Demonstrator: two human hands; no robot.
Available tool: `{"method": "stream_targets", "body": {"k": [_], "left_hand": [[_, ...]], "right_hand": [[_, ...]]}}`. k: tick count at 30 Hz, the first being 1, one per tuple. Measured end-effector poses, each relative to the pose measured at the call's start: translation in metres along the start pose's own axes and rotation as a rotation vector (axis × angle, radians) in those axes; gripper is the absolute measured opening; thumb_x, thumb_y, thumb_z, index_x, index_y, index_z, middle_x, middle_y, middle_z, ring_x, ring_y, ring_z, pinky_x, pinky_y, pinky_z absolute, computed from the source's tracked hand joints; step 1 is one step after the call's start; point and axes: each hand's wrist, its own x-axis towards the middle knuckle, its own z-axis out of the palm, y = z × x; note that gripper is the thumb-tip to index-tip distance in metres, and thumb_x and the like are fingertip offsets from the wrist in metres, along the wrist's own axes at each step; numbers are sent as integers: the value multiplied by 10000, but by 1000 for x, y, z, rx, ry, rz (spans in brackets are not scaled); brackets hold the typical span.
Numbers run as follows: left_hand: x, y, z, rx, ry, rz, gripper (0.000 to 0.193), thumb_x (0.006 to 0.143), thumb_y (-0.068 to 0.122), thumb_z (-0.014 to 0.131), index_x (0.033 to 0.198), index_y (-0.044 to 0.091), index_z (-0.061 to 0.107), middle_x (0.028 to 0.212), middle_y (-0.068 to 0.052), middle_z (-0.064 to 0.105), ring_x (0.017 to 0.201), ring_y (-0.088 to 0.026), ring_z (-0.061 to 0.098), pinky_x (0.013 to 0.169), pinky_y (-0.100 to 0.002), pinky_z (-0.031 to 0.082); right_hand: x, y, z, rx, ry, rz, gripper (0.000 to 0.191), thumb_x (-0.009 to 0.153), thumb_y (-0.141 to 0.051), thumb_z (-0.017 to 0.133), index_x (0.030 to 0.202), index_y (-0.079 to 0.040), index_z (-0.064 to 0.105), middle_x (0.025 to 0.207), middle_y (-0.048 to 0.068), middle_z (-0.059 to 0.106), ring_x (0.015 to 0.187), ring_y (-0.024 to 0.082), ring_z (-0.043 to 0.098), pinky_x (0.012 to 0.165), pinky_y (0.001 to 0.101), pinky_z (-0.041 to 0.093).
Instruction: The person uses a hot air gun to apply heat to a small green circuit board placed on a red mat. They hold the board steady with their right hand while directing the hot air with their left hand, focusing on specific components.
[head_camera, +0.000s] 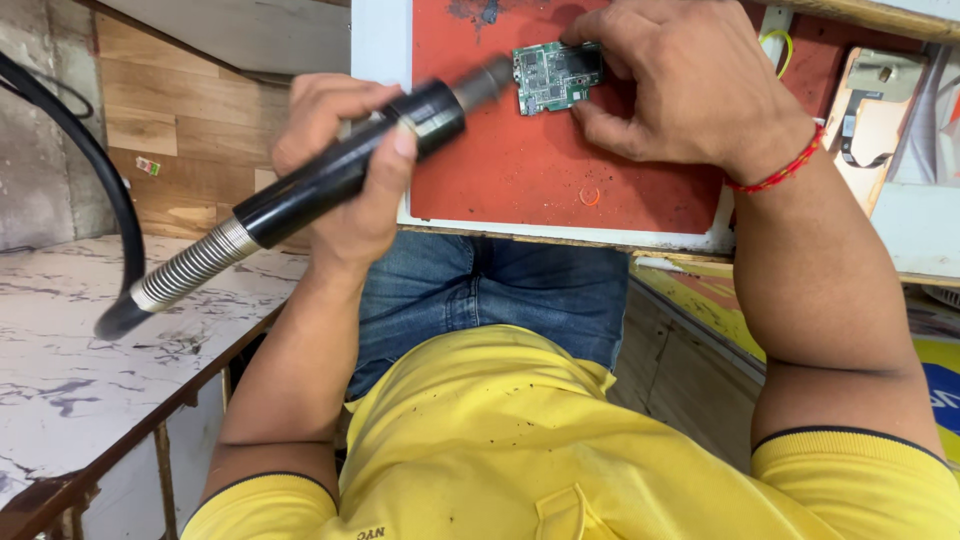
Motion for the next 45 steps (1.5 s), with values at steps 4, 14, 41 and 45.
{"method": "stream_targets", "body": {"k": [4,14,41,45], "left_hand": [[1,-4,1,15,-40,66,356,976,386,707,1039,36,683,952,-103,688,914,-207,628,863,-338,509],[-3,-6,-1,69,24,-17,386,992,416,707,1058,37,682,966,-103,673,910,-203,599,848,-337,505],[-2,-1,-5,19,-115,8,370,920,354,720,1033,3,688,978,-98,682,950,-237,628,891,-336,501],[2,3,-4,-3,-104,-33,391,976,377,731,1103,10,688,983,-109,678,942,-202,597,854,-308,477]], "right_hand": [[0,2,-1,23,9,-41,363,774,-112,764,1123,-28,711,736,72,585,660,265,597,616,395,480],[1,-3,0,34,28,-21,372,808,-116,766,1165,-26,709,739,74,604,652,259,611,606,392,486],[-9,2,11,-22,-79,90,252,970,-253,755,1070,-42,661,796,106,639,666,315,628,578,420,496],[-9,2,12,8,-75,107,229,966,-197,729,1118,-37,668,792,110,646,651,319,628,567,426,495]]}}
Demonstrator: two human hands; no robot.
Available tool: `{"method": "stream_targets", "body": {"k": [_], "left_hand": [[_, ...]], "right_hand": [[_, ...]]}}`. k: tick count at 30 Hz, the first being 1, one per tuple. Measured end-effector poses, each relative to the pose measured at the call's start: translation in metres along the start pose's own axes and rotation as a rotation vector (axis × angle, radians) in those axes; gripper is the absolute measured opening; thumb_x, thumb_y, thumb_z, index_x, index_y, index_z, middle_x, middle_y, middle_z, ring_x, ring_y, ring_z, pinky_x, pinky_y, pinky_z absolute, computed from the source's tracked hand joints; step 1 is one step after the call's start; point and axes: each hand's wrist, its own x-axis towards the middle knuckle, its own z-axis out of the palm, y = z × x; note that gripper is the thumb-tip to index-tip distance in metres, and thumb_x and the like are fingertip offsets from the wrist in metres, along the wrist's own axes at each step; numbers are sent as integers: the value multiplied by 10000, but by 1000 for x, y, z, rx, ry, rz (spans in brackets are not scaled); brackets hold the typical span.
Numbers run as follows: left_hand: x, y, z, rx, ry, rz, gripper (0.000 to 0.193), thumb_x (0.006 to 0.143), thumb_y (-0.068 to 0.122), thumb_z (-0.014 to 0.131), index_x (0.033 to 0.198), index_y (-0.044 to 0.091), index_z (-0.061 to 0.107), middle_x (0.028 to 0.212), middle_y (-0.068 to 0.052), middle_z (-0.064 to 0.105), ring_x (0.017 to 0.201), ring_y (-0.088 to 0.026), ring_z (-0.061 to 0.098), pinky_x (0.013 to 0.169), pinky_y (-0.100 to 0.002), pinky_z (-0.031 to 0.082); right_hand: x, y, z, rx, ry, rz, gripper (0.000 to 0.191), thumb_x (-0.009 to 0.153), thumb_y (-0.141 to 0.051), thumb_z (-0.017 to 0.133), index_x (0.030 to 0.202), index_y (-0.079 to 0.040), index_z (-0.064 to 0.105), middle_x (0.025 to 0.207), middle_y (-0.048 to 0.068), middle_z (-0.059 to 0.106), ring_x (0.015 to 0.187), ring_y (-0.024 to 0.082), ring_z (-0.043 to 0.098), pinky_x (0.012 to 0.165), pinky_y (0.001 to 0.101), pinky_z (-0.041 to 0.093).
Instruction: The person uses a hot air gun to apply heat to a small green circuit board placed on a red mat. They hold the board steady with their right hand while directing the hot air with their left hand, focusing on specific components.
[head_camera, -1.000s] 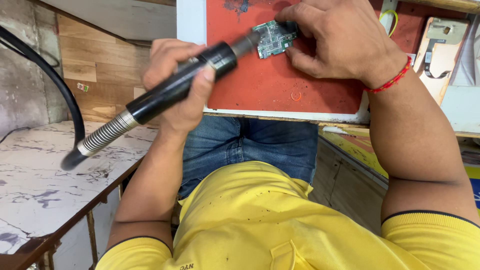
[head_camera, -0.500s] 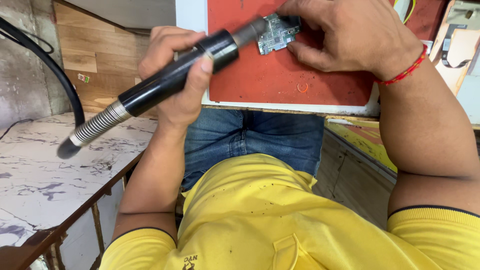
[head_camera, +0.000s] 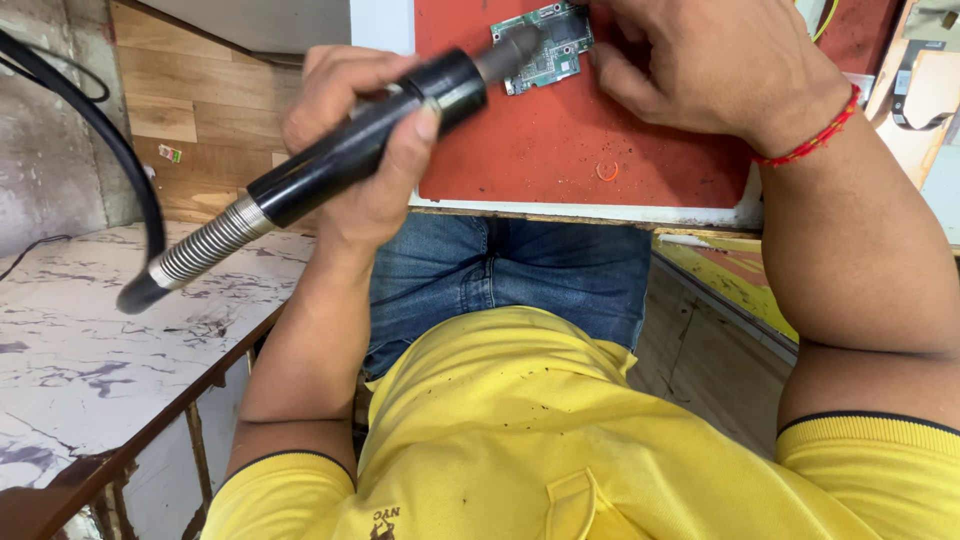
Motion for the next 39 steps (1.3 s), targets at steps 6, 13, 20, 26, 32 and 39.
{"method": "stream_targets", "body": {"k": [6,13,20,26,32,39], "left_hand": [[1,-6,1,11,-4,52,364,973,386,735,1074,39,687,980,-87,697,864,-171,602,812,-311,492],[0,-12,3,7,-23,89,358,983,377,747,1069,35,680,967,-88,698,796,-159,611,797,-312,495],[-3,-6,4,-24,69,-33,418,988,431,721,1067,24,669,987,-96,652,806,-170,581,739,-300,489],[-6,-19,8,3,40,107,395,1026,434,712,1052,42,673,944,-66,682,819,-157,660,760,-298,550],[-6,-17,8,81,17,148,360,966,403,724,979,44,697,886,-45,691,717,-136,627,695,-305,513],[-2,-10,4,-3,-67,141,379,988,411,726,1069,42,687,969,-83,686,823,-161,638,753,-301,518]], "right_hand": [[0,-3,-1,15,47,-70,283,963,-156,727,1224,-54,688,843,101,652,690,298,636,593,407,499],[5,-7,-6,59,48,-28,297,917,-146,742,1195,-46,709,790,102,650,661,299,634,578,422,492],[6,-6,-7,18,131,-159,238,933,-121,754,1143,-20,705,826,82,644,722,273,641,655,390,507],[3,-1,-5,-17,122,-145,236,928,-129,751,1139,-34,709,807,74,651,731,279,645,665,391,509],[2,2,-6,-64,165,-131,231,946,-126,755,1144,-20,704,790,70,647,739,288,650,685,405,515],[5,-1,-7,-9,127,-118,252,902,-120,759,1120,-10,694,789,86,629,681,278,629,624,395,500]]}}
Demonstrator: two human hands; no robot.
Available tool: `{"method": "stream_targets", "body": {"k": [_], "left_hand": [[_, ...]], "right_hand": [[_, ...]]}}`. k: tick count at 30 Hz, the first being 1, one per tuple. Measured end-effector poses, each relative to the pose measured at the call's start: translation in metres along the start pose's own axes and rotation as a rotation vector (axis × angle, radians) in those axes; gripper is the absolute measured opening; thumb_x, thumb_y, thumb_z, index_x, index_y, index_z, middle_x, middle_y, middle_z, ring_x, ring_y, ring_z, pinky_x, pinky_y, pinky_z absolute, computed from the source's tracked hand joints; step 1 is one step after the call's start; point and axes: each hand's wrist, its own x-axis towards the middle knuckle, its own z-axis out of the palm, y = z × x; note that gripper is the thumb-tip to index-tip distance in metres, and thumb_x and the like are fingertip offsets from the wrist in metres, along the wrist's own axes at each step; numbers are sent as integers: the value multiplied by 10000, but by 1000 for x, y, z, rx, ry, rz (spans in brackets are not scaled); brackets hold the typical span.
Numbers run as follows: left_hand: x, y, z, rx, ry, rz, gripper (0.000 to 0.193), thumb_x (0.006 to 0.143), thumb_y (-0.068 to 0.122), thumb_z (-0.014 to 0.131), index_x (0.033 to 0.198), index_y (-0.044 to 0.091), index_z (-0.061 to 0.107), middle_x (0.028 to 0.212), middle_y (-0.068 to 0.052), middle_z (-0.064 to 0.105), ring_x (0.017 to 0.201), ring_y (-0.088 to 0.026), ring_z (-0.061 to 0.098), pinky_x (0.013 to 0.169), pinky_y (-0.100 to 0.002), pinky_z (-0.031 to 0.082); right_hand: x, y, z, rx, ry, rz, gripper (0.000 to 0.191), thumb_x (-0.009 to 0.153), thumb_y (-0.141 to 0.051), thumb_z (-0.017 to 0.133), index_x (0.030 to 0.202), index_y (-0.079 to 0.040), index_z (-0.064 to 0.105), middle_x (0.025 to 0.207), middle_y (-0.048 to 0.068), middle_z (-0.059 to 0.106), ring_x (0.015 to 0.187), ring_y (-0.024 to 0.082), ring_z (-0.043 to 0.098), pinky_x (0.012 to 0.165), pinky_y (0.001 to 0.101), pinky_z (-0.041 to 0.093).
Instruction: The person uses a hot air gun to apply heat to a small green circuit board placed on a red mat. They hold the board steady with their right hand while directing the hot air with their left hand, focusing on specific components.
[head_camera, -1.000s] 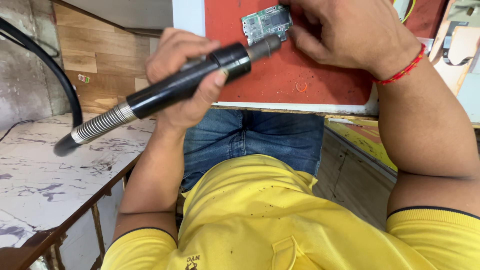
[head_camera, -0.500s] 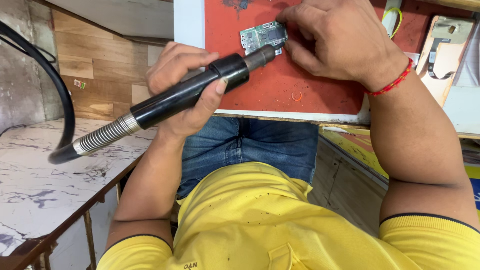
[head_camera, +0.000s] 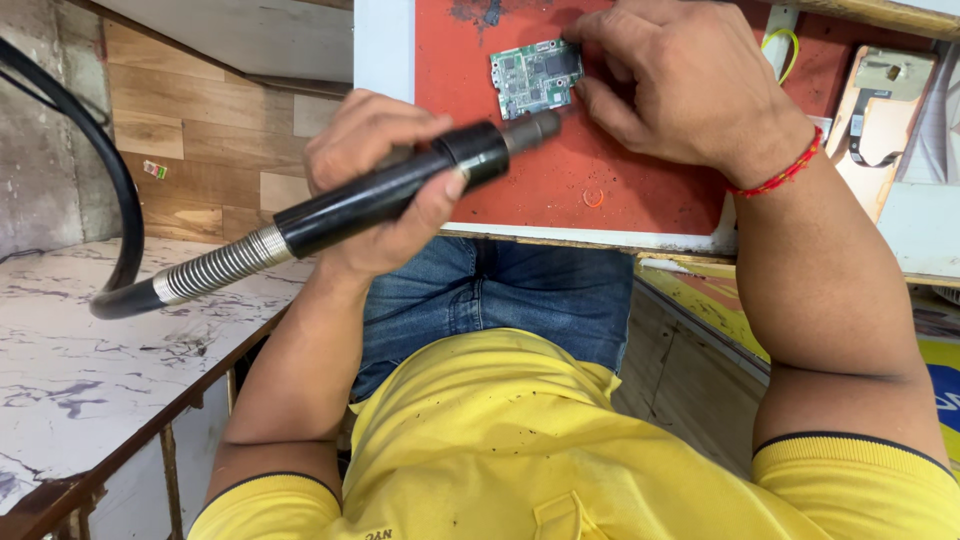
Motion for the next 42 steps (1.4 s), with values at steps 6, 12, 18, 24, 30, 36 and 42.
{"method": "stream_targets", "body": {"k": [6,12,18,24,30,36,42], "left_hand": [[2,3,0,41,47,-21,354,1007,383,744,1088,43,692,970,-83,703,840,-187,649,795,-318,513],[2,9,-5,-20,43,-47,356,1014,368,742,1102,29,677,1006,-99,692,896,-199,647,827,-311,508],[3,13,-7,22,34,-76,359,1006,342,750,1112,7,680,979,-113,682,870,-203,618,792,-301,488],[2,8,-4,37,73,-90,380,979,373,739,1061,5,693,969,-95,686,808,-183,602,757,-307,485],[-5,-5,4,12,141,-76,384,1015,413,729,1074,35,688,962,-82,683,838,-170,625,771,-287,529],[-2,-4,1,7,95,-16,344,983,379,724,1012,38,691,899,-65,694,778,-156,628,753,-319,511],[-2,-2,-1,-8,38,-25,354,961,373,732,1038,28,697,948,-84,691,832,-167,620,771,-301,506]], "right_hand": [[2,-5,-3,35,-32,-3,236,911,-122,760,1117,-21,703,762,77,608,663,271,614,612,391,490],[-5,-2,1,73,-104,42,273,911,-146,758,1157,-38,713,760,88,609,627,275,603,569,395,478],[-9,3,5,-2,-133,53,233,977,-218,776,1121,-50,700,800,81,618,657,265,611,585,384,484],[-4,0,1,-13,-100,54,261,927,-210,767,1135,-58,726,781,64,626,659,261,621,589,392,483],[-1,-4,-6,-42,-62,48,339,927,-236,785,1206,-56,717,797,69,642,681,271,634,616,395,492],[1,-6,-6,-10,-48,-23,422,893,-300,837,1215,-60,706,883,87,678,735,288,649,646,399,499],[1,-6,-3,-34,-64,38,383,873,-293,858,1141,-61,712,809,74,655,698,282,641,624,400,490]]}}
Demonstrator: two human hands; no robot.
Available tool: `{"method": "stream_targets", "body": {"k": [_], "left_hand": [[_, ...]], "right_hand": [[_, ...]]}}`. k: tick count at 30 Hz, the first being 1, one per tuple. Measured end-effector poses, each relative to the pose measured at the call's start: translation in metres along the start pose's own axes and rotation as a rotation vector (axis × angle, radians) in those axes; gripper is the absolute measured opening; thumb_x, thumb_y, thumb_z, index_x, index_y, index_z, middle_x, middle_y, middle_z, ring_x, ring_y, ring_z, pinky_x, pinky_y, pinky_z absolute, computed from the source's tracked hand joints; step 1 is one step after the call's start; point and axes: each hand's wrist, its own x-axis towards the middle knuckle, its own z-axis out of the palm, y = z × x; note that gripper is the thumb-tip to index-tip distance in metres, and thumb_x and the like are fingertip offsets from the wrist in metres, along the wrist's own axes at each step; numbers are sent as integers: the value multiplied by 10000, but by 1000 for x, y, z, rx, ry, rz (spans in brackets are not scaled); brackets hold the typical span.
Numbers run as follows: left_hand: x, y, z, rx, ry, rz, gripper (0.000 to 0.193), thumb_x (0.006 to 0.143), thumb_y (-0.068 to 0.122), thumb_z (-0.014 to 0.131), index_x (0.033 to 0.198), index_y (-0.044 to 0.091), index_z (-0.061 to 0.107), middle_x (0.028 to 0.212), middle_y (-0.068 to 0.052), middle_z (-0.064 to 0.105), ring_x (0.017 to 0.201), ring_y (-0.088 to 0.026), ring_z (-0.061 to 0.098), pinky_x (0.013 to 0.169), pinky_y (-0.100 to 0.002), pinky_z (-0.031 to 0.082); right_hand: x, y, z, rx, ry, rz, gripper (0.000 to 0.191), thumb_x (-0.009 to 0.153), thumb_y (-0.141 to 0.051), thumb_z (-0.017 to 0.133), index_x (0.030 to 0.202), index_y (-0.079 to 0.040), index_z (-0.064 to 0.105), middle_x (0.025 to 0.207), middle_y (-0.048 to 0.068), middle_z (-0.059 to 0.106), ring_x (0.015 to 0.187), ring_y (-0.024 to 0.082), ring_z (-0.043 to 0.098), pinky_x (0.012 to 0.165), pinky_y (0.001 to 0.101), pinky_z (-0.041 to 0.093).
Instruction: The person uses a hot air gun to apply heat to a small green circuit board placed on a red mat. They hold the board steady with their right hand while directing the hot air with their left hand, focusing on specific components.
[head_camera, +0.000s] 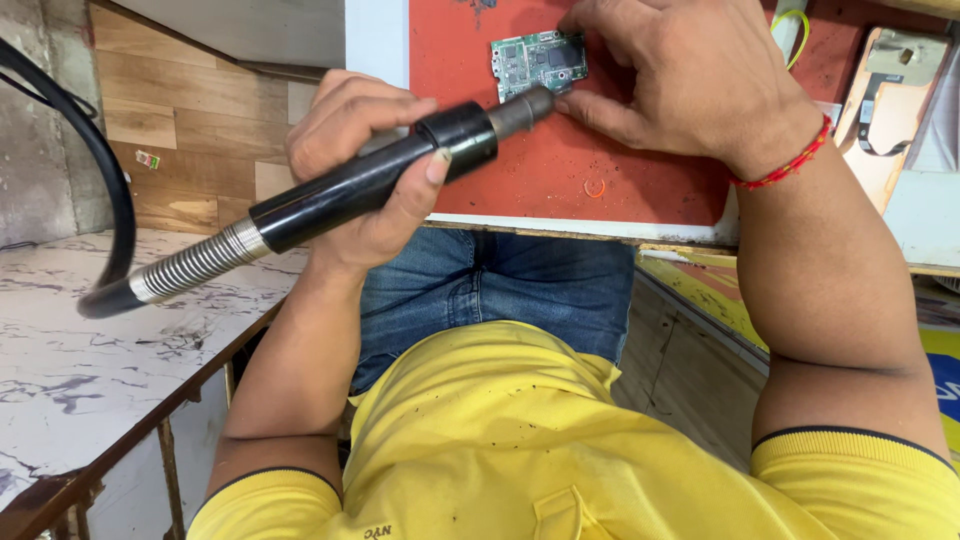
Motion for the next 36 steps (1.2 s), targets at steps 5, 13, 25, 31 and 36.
{"method": "stream_targets", "body": {"k": [5,13,25,31,36], "left_hand": [[0,-2,1,-23,37,-14,316,966,328,741,1062,31,690,933,-99,693,869,-182,625,817,-311,508],[4,15,-3,-152,94,-109,393,986,293,715,1227,-12,654,1032,-129,669,926,-186,625,854,-292,518],[6,16,-4,-69,88,-84,389,975,371,725,1117,11,688,1041,-111,673,939,-218,629,864,-319,514],[4,8,1,9,86,-86,352,981,348,736,1091,15,702,995,-125,687,909,-206,633,826,-315,519],[-2,3,-1,-53,60,-4,348,989,345,720,1080,12,683,975,-114,694,938,-195,641,873,-337,511]], "right_hand": [[0,2,0,4,14,-32,360,892,-290,851,1132,-64,706,821,71,640,723,275,637,648,395,494],[1,3,-2,-96,-16,31,397,785,-344,874,952,-38,683,765,111,638,685,324,632,600,425,497],[2,8,6,116,63,-99,392,841,-249,818,1167,-69,697,1002,110,600,939,311,630,837,413,534],[0,11,9,132,43,-79,377,856,-226,813,1168,-53,692,983,100,616,892,291,630,816,403,531],[-2,14,10,91,-27,-63,451,824,-204,807,1230,-44,693,875,65,609,767,261,619,711,402,497]]}}
